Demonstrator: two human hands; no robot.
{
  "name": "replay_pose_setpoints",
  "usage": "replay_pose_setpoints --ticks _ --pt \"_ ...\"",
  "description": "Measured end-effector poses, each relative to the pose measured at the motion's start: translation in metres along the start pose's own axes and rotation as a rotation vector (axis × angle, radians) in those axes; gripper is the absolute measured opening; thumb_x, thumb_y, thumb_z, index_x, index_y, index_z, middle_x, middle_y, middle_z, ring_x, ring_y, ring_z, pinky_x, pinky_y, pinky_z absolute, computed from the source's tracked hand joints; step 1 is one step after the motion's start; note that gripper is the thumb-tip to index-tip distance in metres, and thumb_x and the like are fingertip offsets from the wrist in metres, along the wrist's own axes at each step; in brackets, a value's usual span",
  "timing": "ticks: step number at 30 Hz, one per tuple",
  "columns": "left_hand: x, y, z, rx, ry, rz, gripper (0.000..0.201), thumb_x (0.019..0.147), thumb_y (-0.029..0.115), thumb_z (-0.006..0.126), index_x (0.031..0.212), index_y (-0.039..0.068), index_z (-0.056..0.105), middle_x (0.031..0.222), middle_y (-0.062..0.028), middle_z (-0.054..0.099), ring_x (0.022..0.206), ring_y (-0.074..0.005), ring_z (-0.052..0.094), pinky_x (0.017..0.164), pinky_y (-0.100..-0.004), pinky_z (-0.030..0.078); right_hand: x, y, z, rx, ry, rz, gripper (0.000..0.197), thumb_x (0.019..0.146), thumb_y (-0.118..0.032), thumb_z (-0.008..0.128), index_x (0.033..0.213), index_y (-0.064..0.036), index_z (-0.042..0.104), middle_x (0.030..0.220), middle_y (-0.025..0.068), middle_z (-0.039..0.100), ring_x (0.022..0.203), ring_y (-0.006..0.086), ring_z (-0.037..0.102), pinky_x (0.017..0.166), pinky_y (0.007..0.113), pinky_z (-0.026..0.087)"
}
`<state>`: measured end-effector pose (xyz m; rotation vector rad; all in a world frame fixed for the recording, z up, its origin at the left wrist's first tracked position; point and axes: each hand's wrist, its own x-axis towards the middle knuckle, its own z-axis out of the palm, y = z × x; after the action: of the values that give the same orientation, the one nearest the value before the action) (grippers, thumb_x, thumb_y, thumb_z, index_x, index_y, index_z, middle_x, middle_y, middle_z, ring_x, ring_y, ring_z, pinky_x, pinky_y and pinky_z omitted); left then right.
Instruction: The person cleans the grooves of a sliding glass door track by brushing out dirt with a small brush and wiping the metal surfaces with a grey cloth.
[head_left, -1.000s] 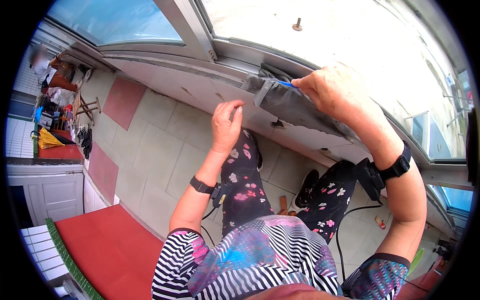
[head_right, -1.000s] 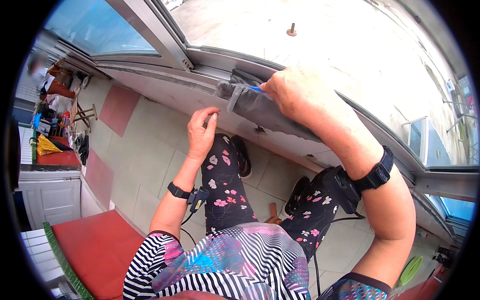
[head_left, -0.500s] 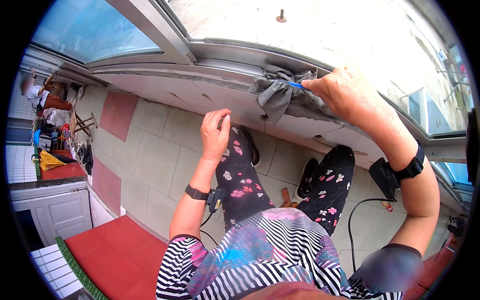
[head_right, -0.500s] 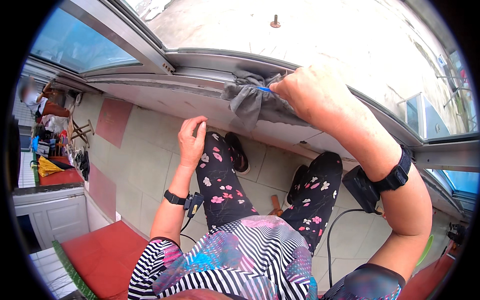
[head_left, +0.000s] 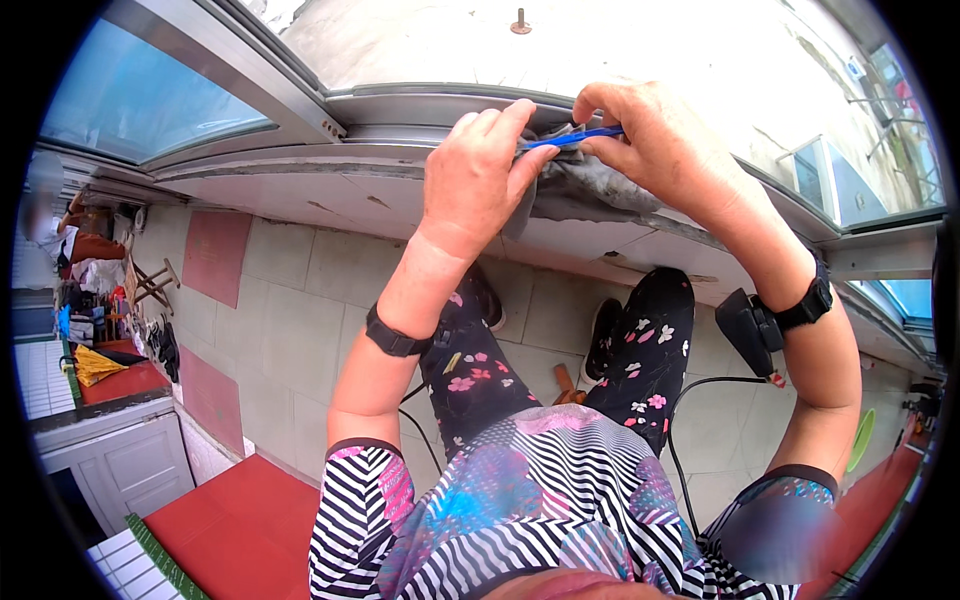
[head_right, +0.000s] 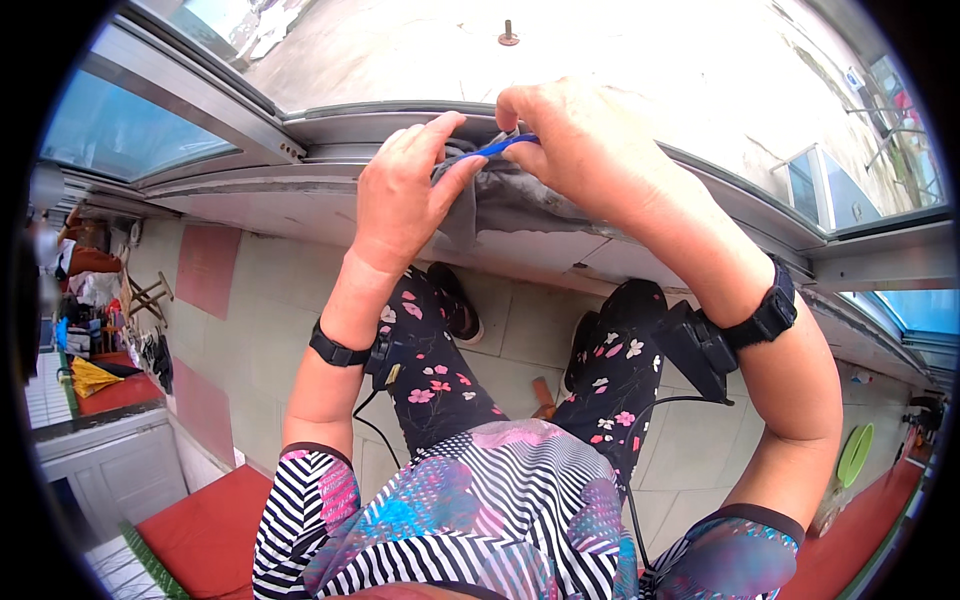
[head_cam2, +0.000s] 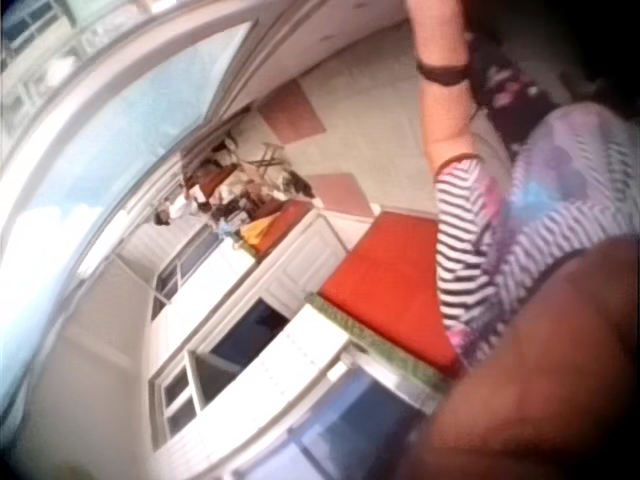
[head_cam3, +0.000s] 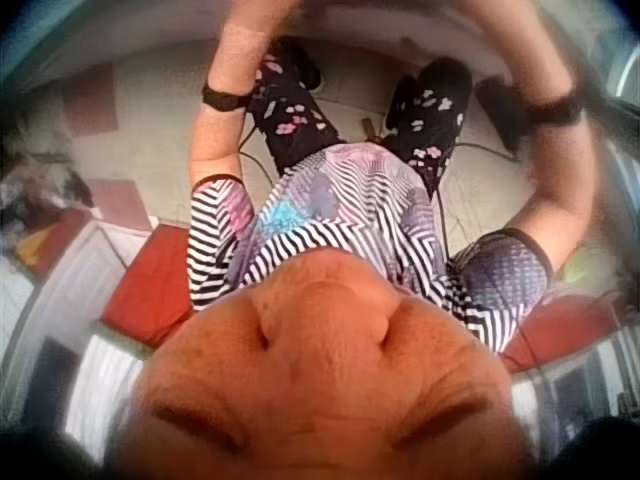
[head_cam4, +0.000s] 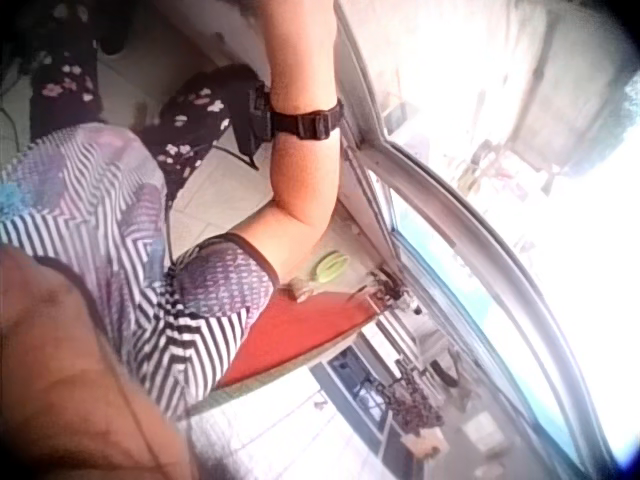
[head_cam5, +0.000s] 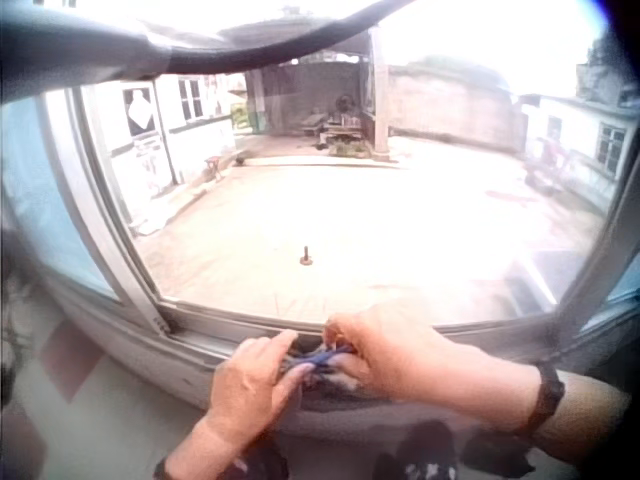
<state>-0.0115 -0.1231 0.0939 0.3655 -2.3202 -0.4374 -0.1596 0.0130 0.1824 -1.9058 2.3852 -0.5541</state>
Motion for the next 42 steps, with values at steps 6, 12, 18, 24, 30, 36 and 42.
replay_pose_setpoints --ticks 6,12,18,24,30,36,42 --pt "0.012 0.011 0.018 0.359 -0.248 0.107 0.031 0.087 0.042 0.073 0.086 0.013 0.062 0.076 -0.0023 0.063 0.072 -0.0258 0.069 0.059 -0.0399 0.053 -0.044 0.035 0.017 0.324 0.157 0.213 0.03 0.086 -0.012 0.075 0.11 0.0003 0.063 0.09 0.0165 0.072 0.077 0.0243 0.071 0.073 0.035 0.056" --pt "0.02 0.021 0.017 0.516 -0.309 0.076 0.017 0.088 0.025 0.067 0.082 0.01 0.064 0.07 -0.0089 0.067 0.064 -0.0282 0.071 0.057 -0.0397 0.056 -0.069 0.044 0.037 0.573 0.201 0.331 0.029 0.087 -0.012 0.074 0.111 -0.0003 0.062 0.097 0.0139 0.074 0.073 0.0171 0.07 0.07 0.031 0.058" --pt "0.036 0.031 0.013 0.499 -0.383 0.0 0.028 0.089 0.033 0.062 0.078 0.008 0.069 0.068 -0.016 0.067 0.068 -0.037 0.069 0.063 -0.0487 0.055 -0.079 0.059 0.058 -0.063 0.183 0.045 0.018 0.085 -0.022 0.076 0.093 -0.0061 0.072 0.088 0.0074 0.065 0.092 0.0276 0.061 0.082 0.039 0.053" --pt "0.038 0.035 0.019 0.547 -0.444 -0.017 0.032 0.089 0.033 0.06 0.079 0.006 0.072 0.073 -0.0169 0.07 0.071 -0.0357 0.071 0.066 -0.047 0.057 -0.088 0.062 0.052 -0.177 0.188 0.033 0.022 0.087 -0.027 0.072 0.083 -0.0055 0.073 0.087 0.0095 0.058 0.089 0.0274 0.059 0.081 0.039 0.051" --pt "0.048 0.05 0.021 0.543 -0.503 -0.076 0.036 0.086 0.036 0.06 0.079 0.004 0.074 0.071 -0.0193 0.07 0.07 -0.0389 0.071 0.067 -0.0484 0.058 -0.085 0.052 0.05 -0.25 0.144 0.06 0.032 0.085 -0.035 0.074 0.081 -0.0034 0.071 0.084 0.0098 0.064 0.092 0.0267 0.057 0.085 0.039 0.047" --pt "0.047 0.052 0.026 0.516 -0.519 -0.061 0.033 0.085 0.031 0.06 0.076 0.003 0.074 0.072 -0.0203 0.07 0.073 -0.0383 0.071 0.07 -0.048 0.058 -0.083 0.044 0.054 -0.272 0.111 0.1 0.041 0.086 -0.045 0.072 0.083 -0.0041 0.074 0.084 0.0091 0.068 0.093 0.0247 0.059 0.087 0.038 0.043" --pt "0.049 0.075 0.041 0.439 -0.539 -0.013 0.031 0.086 0.027 0.059 0.076 0.002 0.073 0.075 -0.0208 0.071 0.075 -0.0386 0.071 0.072 -0.0482 0.058 -0.086 0.048 0.056 -0.234 0.141 0.107 0.04 0.086 -0.044 0.072 0.08 -0.0052 0.074 0.082 0.009 0.068 0.09 0.0246 0.061 0.086 0.039 0.043"
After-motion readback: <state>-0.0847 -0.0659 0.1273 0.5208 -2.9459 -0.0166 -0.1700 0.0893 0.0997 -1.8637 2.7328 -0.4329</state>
